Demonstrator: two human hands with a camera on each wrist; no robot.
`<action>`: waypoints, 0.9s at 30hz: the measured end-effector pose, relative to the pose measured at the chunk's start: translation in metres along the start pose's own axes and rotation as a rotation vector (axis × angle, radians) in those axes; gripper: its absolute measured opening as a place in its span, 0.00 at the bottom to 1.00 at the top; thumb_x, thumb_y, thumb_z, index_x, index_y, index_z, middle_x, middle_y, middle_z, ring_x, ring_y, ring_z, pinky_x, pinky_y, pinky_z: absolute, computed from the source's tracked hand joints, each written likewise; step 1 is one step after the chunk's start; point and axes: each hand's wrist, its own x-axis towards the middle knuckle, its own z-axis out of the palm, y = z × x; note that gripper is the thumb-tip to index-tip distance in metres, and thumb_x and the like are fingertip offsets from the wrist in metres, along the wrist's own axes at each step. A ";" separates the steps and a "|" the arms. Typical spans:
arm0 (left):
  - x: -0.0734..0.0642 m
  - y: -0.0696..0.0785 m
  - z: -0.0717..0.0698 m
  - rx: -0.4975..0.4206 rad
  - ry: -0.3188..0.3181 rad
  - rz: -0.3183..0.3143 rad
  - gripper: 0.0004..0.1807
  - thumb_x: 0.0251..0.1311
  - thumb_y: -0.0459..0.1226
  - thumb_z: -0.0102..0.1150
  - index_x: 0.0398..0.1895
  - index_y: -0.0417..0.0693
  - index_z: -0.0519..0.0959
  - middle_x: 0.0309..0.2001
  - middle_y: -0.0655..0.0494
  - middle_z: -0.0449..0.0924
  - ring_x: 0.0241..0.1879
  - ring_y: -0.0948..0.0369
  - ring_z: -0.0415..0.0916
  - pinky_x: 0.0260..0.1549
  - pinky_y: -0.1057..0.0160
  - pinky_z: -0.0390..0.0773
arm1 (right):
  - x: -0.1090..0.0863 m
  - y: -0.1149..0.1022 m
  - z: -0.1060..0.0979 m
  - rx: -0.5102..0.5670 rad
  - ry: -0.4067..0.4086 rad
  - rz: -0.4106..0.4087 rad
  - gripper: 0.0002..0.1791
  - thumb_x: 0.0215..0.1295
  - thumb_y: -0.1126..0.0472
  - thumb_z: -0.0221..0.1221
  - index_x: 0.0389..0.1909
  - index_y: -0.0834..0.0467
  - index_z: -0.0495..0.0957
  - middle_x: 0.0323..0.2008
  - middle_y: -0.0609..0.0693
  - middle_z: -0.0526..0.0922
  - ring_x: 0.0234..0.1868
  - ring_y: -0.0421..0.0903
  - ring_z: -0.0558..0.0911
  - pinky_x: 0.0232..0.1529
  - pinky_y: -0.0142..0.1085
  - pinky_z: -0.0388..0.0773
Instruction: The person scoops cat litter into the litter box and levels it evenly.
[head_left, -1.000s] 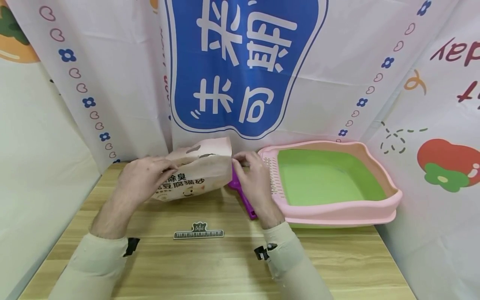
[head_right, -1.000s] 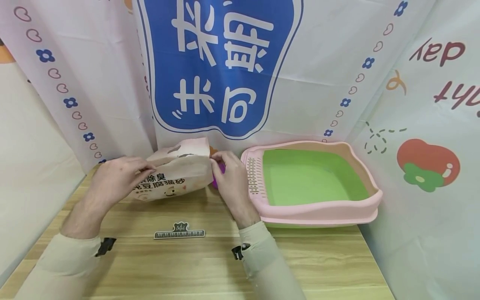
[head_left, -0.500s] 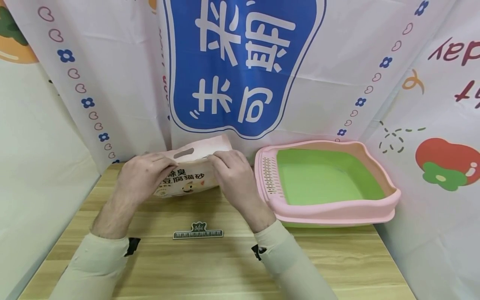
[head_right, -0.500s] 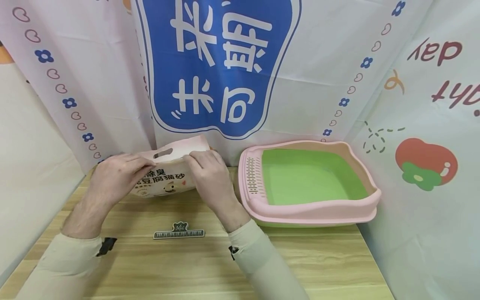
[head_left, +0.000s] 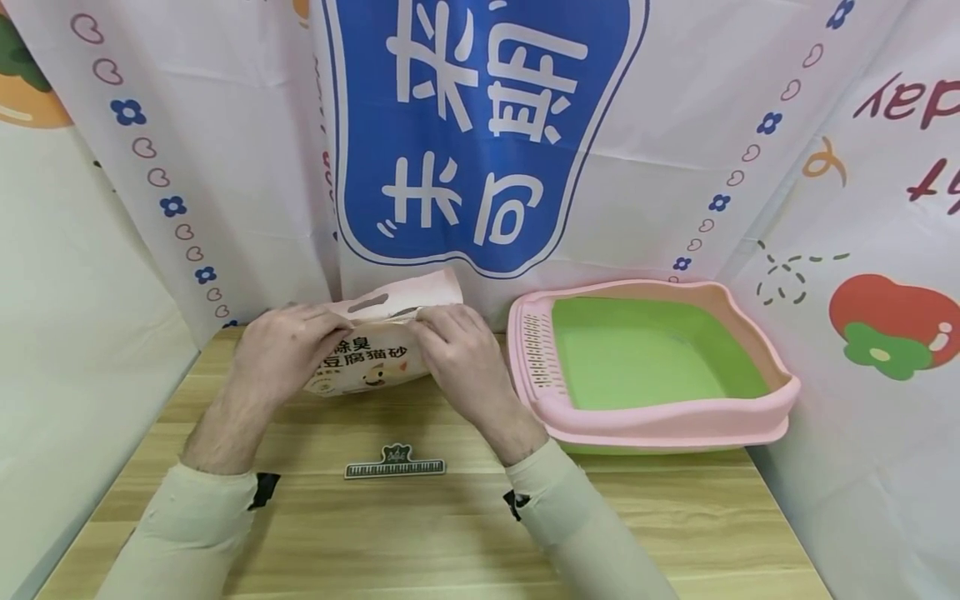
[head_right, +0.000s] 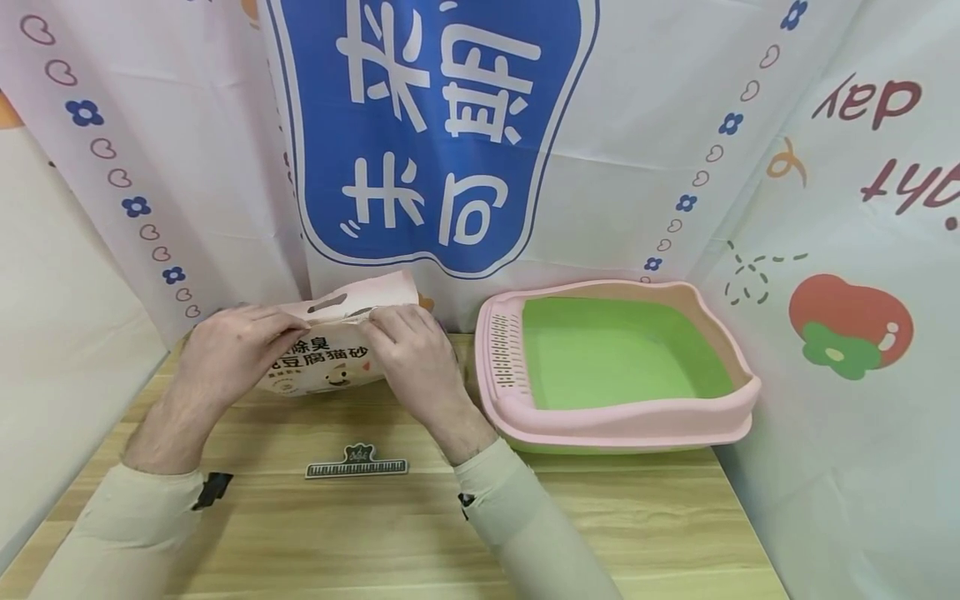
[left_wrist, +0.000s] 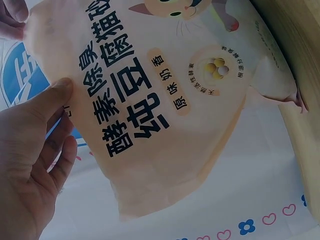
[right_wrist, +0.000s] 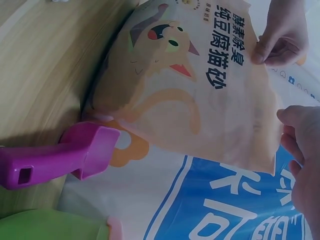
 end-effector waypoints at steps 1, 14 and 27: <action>0.000 0.000 0.000 -0.004 0.000 0.000 0.16 0.61 0.32 0.86 0.51 0.46 0.95 0.51 0.42 0.98 0.39 0.41 0.97 0.38 0.38 0.94 | 0.000 0.000 0.001 0.002 0.001 -0.002 0.09 0.81 0.64 0.72 0.55 0.52 0.95 0.56 0.46 0.94 0.60 0.45 0.92 0.74 0.40 0.86; -0.004 0.004 -0.004 -0.074 -0.125 0.025 0.16 0.64 0.32 0.85 0.54 0.51 0.96 0.55 0.44 0.98 0.45 0.42 0.98 0.45 0.37 0.95 | -0.004 -0.005 0.007 -0.065 -0.005 0.069 0.02 0.79 0.60 0.73 0.47 0.51 0.90 0.47 0.43 0.95 0.52 0.44 0.92 0.64 0.39 0.88; -0.002 0.010 -0.012 -0.190 -0.314 -0.090 0.06 0.73 0.37 0.80 0.50 0.51 0.97 0.40 0.54 0.97 0.38 0.53 0.93 0.44 0.41 0.94 | -0.009 -0.004 0.010 -0.067 0.008 0.089 0.03 0.77 0.62 0.72 0.45 0.50 0.89 0.44 0.45 0.97 0.50 0.44 0.95 0.63 0.39 0.90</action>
